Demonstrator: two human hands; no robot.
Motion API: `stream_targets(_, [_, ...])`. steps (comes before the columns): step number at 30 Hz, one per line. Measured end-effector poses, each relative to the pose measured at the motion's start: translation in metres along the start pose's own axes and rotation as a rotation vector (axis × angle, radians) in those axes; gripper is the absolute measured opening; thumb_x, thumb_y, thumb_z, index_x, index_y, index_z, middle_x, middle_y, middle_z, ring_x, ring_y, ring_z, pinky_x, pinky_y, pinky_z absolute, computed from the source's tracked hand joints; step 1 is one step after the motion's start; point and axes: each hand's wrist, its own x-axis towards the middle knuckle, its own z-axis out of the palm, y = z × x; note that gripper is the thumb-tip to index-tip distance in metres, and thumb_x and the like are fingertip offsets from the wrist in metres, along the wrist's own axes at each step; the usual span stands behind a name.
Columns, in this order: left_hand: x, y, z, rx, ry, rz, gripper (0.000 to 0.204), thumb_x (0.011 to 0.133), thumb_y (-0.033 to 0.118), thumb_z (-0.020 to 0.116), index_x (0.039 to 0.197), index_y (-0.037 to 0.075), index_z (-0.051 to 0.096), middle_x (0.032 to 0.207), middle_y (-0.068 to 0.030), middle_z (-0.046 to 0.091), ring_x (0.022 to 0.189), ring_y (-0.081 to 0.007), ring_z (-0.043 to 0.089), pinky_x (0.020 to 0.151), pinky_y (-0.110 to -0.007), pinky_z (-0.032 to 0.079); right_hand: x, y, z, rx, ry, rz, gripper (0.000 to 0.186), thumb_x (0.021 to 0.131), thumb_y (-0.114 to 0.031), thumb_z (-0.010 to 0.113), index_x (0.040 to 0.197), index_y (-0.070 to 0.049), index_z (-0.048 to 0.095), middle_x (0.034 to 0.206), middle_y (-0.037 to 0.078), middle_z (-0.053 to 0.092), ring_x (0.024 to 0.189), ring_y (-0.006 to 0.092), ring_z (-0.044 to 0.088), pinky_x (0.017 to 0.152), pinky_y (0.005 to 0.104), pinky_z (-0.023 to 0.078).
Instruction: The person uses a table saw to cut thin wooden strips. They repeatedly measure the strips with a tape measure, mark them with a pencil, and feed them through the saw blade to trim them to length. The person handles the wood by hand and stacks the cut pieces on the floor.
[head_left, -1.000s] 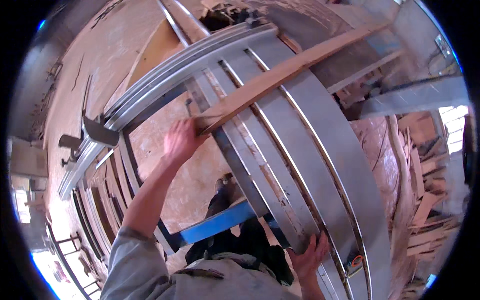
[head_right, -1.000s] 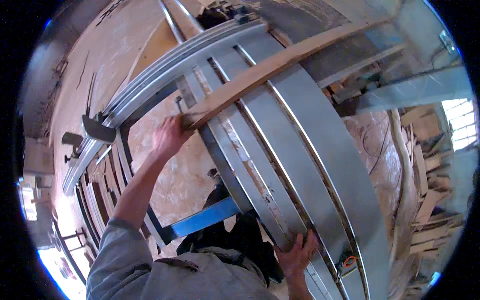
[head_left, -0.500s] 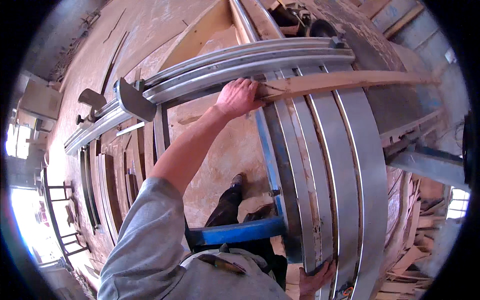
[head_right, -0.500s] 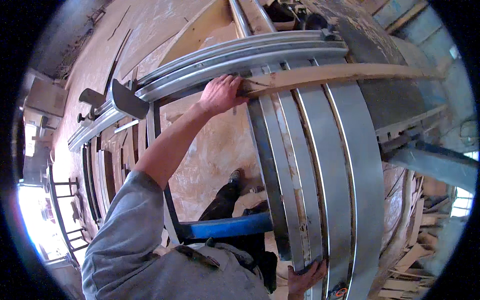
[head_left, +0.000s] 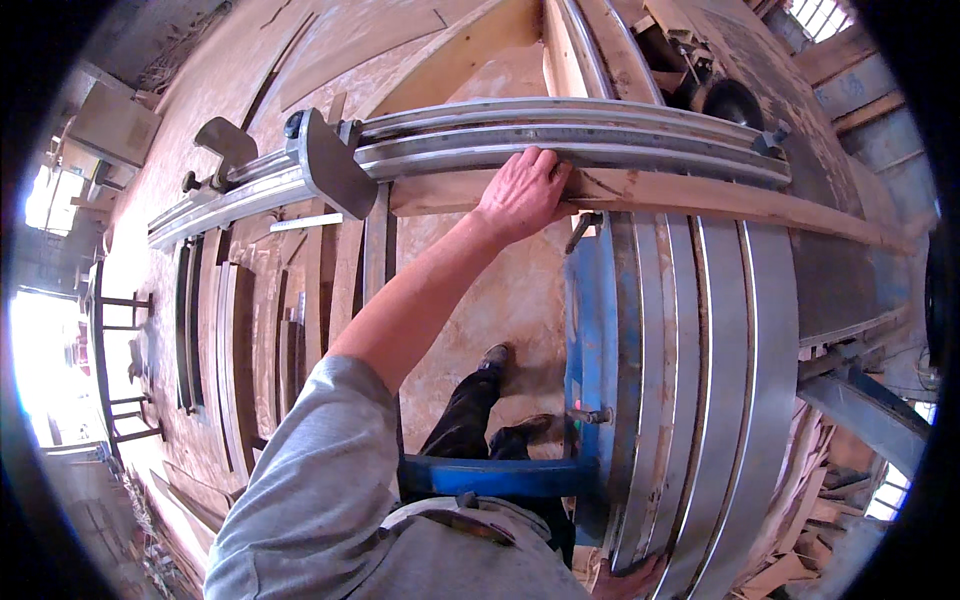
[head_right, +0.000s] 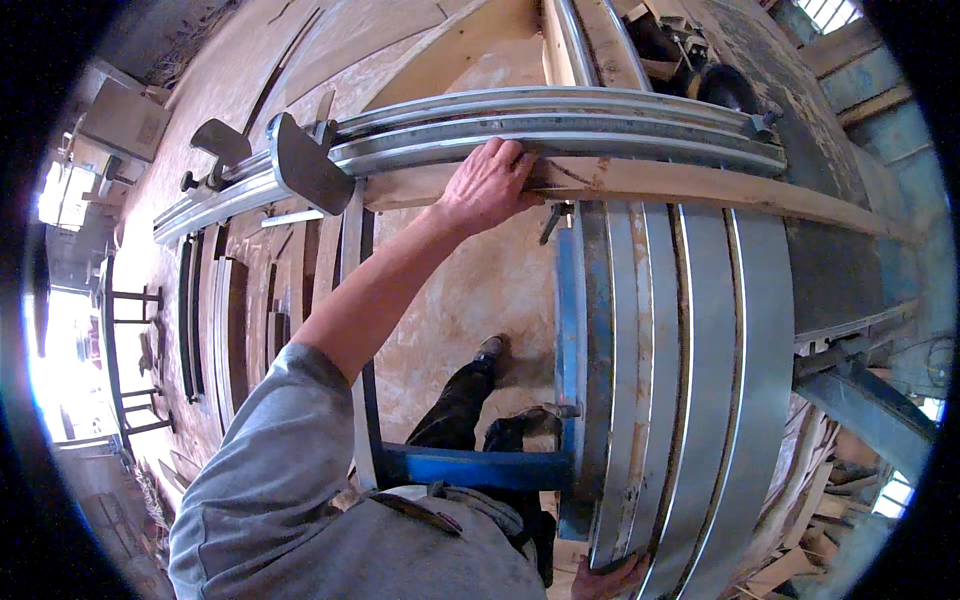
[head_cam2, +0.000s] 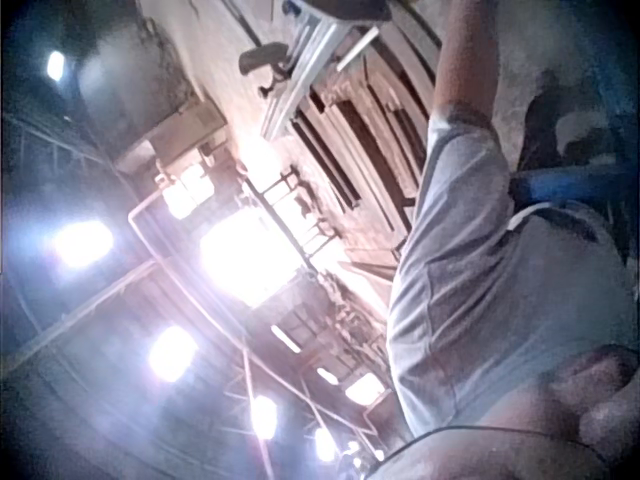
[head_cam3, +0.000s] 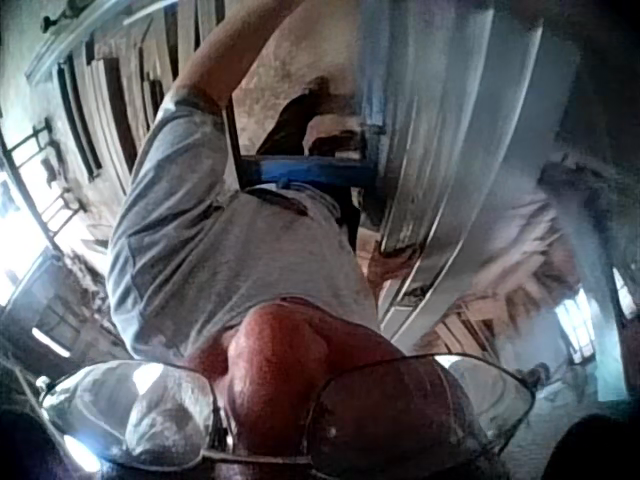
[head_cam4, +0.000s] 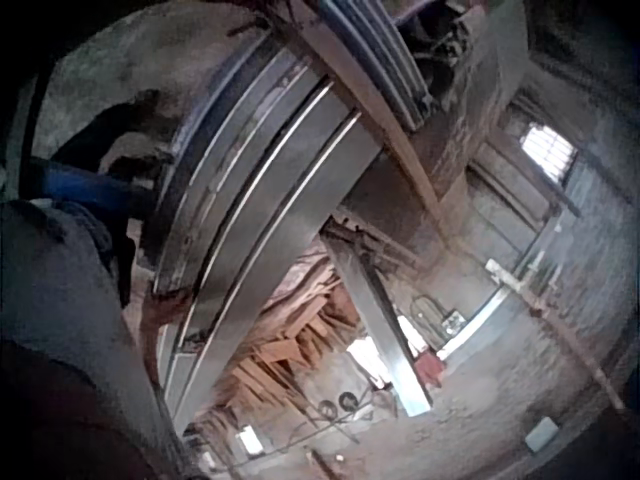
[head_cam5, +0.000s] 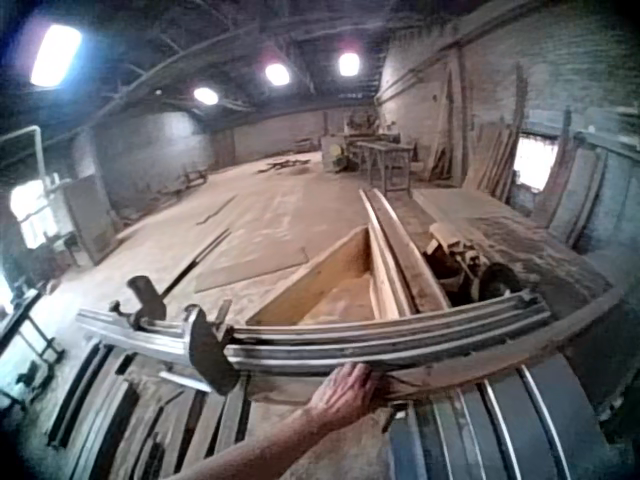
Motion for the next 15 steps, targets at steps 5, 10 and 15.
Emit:
stream_targets(5, [-0.011,-0.011,-0.002,-0.003,0.051,0.003,0.059,0.077,0.040,0.075,0.120,0.003,0.060,0.111,-0.0132,0.054,0.111,-0.0319,0.051,0.096,-0.042,0.044,0.002,-0.006,-0.003,-0.013,0.019,0.009,0.085,0.085,-0.065,0.061,0.136,0.001,0.045,0.131,0.027,0.053,0.114,0.0450,0.055,0.095,0.0541,0.047])
stream_targets(10, [-0.023,-0.018,-0.012,0.053,0.088,0.030,0.057,0.076,0.040,0.075,0.117,0.003,0.060,0.109,-0.0124,0.055,0.108,-0.0311,0.052,0.094,-0.042,0.045,-0.005,0.001,0.001,-0.059,0.003,0.012,0.085,0.084,-0.063,0.062,0.138,0.000,0.044,0.132,0.027,0.051,0.112,0.0459,0.057,0.093,0.0555,0.047])
stream_targets(15, [-0.029,-0.021,-0.010,-0.018,0.122,0.012,0.046,0.075,0.034,0.076,0.113,0.011,0.064,0.109,-0.0118,0.056,0.106,-0.0320,0.052,0.091,-0.042,0.045,-0.039,0.018,0.023,-0.303,0.041,-0.080,0.088,0.082,-0.061,0.067,0.140,0.000,0.042,0.134,0.028,0.049,0.108,0.0474,0.058,0.092,0.0576,0.047])
